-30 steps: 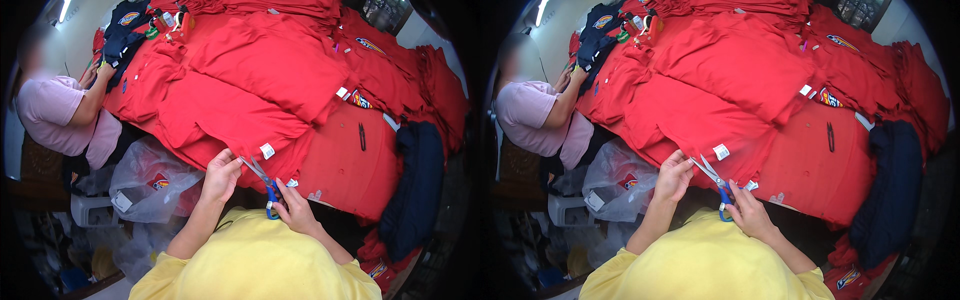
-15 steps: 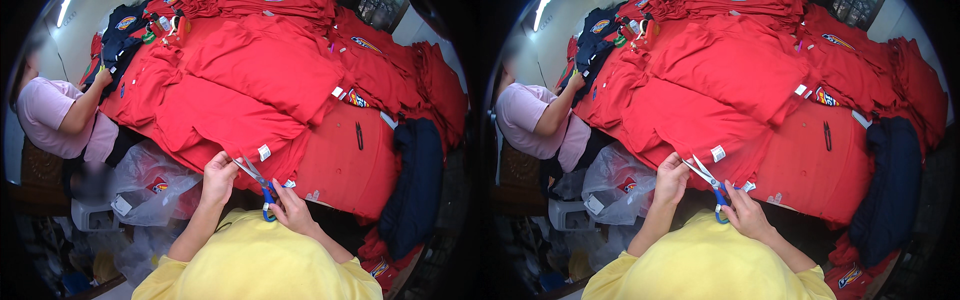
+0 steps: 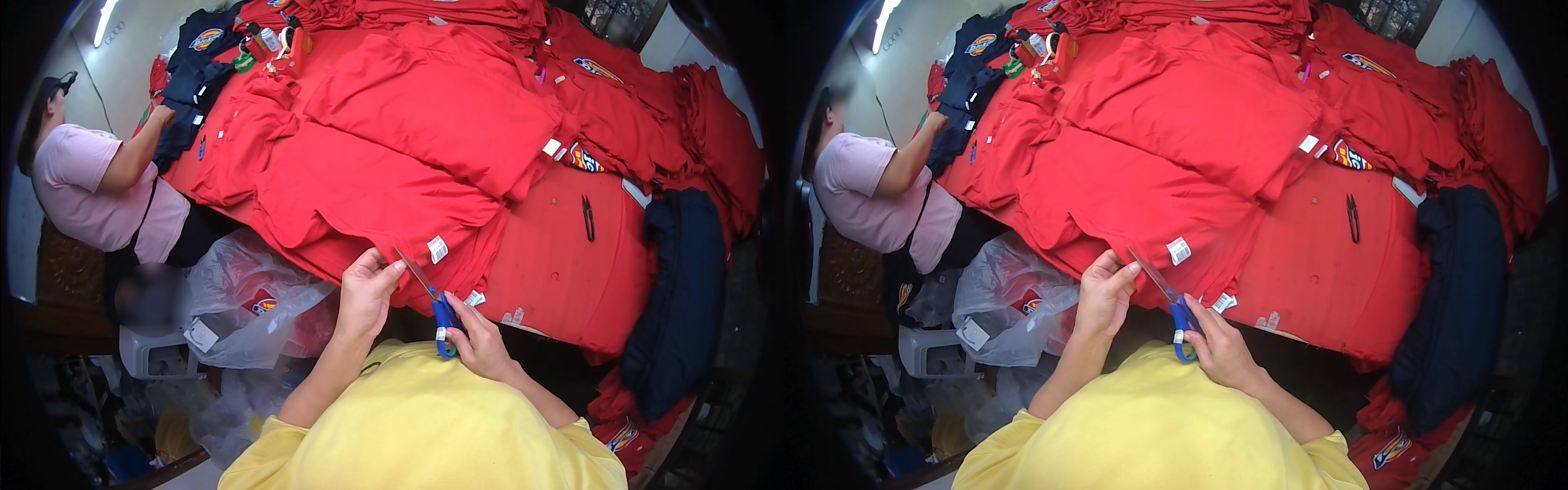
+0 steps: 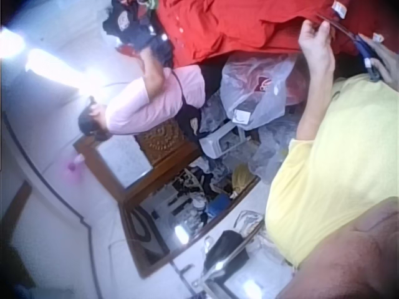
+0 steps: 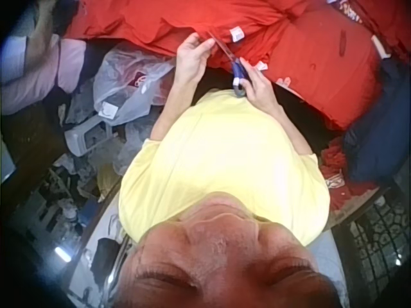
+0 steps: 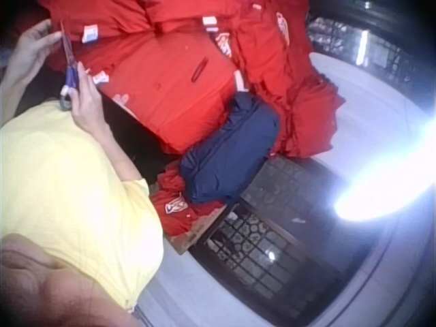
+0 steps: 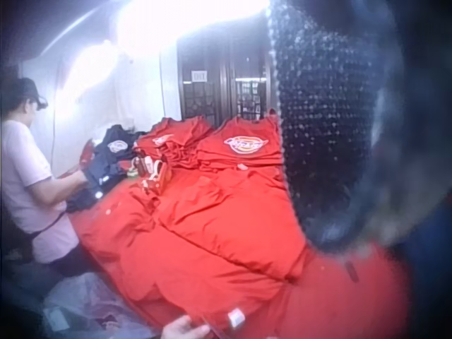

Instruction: The person processes red shirts by hand, including marking tags with a pen and using scissors to trim thread or tags.

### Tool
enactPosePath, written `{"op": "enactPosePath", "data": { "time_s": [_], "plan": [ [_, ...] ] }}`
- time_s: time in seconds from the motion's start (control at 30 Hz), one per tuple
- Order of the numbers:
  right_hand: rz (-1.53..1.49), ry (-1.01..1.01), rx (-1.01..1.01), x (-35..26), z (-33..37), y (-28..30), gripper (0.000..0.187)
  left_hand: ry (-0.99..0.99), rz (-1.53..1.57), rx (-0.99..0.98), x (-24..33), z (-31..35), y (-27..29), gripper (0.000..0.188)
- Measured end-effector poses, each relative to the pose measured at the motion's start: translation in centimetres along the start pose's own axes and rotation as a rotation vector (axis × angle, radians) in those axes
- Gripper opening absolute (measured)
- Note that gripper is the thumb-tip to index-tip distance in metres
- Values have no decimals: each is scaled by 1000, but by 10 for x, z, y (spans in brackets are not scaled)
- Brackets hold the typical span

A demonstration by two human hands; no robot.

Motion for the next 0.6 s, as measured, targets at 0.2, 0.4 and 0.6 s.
{"op": "enactPosePath", "data": {
  "time_s": [0.2,0.4,0.6],
  "plan": [
    [-133,-216,-80,17,8,-7,51,-12,29,-22,2,2,-6,26],
    [-119,-156,-109,-1,-5,-2,54,-64,-89,-52,8,11,-7,37],
    [-445,-435,-158,30,2,-14,56,-52,-93,-52,12,19,-13,44]
  ]
}}
Point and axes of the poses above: each hand's wrist, its own z-axis away from the middle knuckle, its own y-axis out of the back of the hand, x = y × z, the point moved 10 cm from there along -z, towards the middle knuckle, and after that the axes turned 8 degrees about x, right-handed, at the moved point
